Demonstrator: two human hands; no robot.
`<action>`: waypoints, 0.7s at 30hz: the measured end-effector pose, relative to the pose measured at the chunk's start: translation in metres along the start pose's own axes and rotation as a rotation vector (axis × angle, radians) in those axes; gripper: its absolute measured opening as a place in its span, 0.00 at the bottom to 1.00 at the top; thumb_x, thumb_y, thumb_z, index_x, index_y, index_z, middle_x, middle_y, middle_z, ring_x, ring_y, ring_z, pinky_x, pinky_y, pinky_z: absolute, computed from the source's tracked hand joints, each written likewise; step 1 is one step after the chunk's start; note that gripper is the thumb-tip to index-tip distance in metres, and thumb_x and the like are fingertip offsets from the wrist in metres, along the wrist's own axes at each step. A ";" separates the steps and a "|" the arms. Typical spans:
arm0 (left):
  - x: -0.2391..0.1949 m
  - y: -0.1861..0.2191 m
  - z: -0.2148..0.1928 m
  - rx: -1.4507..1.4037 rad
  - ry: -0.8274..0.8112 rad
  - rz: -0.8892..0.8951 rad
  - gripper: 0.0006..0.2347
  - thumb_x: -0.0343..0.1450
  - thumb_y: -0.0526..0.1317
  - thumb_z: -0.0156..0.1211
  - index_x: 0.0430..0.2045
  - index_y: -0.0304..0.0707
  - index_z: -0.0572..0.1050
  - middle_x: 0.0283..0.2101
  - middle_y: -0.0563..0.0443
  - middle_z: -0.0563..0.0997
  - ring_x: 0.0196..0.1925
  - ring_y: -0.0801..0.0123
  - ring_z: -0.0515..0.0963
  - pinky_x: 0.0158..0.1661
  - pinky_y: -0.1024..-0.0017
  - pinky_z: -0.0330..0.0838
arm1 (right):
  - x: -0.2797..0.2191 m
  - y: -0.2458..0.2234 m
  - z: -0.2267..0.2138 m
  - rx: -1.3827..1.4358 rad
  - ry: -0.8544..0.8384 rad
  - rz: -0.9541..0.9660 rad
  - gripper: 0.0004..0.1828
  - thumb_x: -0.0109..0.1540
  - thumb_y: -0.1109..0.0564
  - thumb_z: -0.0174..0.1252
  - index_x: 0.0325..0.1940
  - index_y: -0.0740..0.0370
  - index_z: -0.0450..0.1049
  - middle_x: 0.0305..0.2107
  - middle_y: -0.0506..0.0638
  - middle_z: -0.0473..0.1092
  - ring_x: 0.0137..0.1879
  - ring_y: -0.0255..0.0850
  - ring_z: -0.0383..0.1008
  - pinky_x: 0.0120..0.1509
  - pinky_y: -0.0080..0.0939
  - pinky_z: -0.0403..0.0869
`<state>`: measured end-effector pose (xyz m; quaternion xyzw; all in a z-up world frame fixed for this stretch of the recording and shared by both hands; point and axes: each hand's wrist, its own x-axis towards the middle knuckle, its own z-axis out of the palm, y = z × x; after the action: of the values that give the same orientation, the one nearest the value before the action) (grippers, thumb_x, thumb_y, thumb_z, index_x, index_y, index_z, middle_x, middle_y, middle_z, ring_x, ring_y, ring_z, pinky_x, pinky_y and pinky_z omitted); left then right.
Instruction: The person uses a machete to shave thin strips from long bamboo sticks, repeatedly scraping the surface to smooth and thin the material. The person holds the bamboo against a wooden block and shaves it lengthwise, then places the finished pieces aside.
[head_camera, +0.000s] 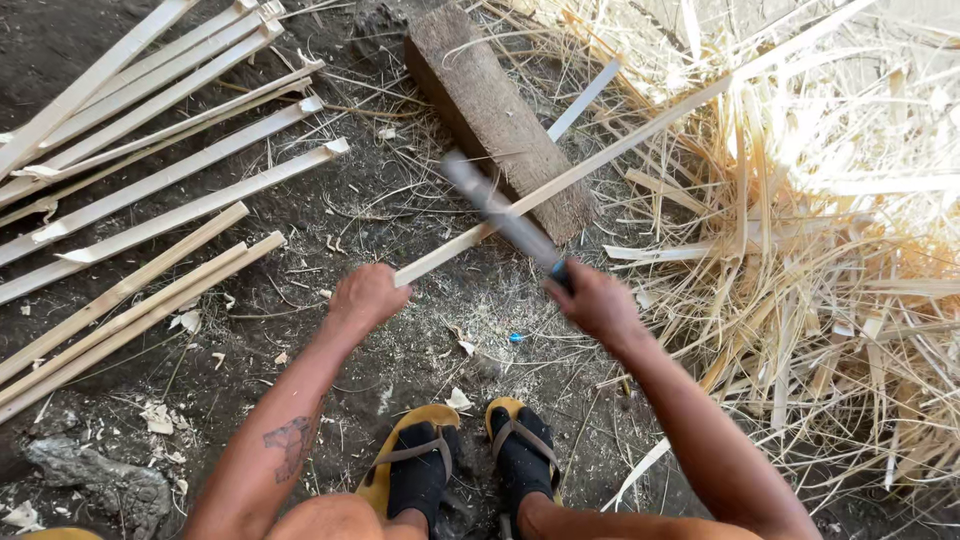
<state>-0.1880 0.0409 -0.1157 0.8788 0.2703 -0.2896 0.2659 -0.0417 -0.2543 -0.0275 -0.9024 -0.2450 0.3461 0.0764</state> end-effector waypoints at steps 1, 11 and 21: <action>0.000 -0.006 -0.001 0.024 0.015 -0.001 0.14 0.69 0.48 0.58 0.37 0.38 0.83 0.33 0.38 0.85 0.35 0.53 0.86 0.41 0.55 0.80 | 0.008 0.007 -0.010 0.048 0.089 0.080 0.23 0.67 0.38 0.49 0.50 0.59 0.69 0.25 0.51 0.74 0.20 0.34 0.67 0.22 0.35 0.70; 0.006 -0.054 0.009 0.061 -0.034 -0.063 0.17 0.68 0.52 0.57 0.36 0.40 0.83 0.37 0.39 0.85 0.41 0.52 0.86 0.45 0.52 0.80 | 0.019 0.039 0.039 -0.159 0.050 -0.155 0.25 0.65 0.33 0.48 0.51 0.54 0.71 0.28 0.52 0.74 0.21 0.37 0.71 0.23 0.40 0.74; 0.016 -0.073 0.013 0.060 0.049 -0.043 0.16 0.64 0.51 0.62 0.37 0.42 0.85 0.39 0.37 0.85 0.42 0.47 0.85 0.48 0.54 0.78 | 0.032 0.062 -0.006 -0.048 0.078 0.076 0.22 0.68 0.36 0.49 0.51 0.56 0.69 0.28 0.52 0.77 0.26 0.40 0.75 0.27 0.38 0.75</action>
<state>-0.2275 0.0897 -0.1573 0.8872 0.2870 -0.2817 0.2262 0.0071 -0.2922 -0.0614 -0.9255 -0.2154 0.3073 0.0510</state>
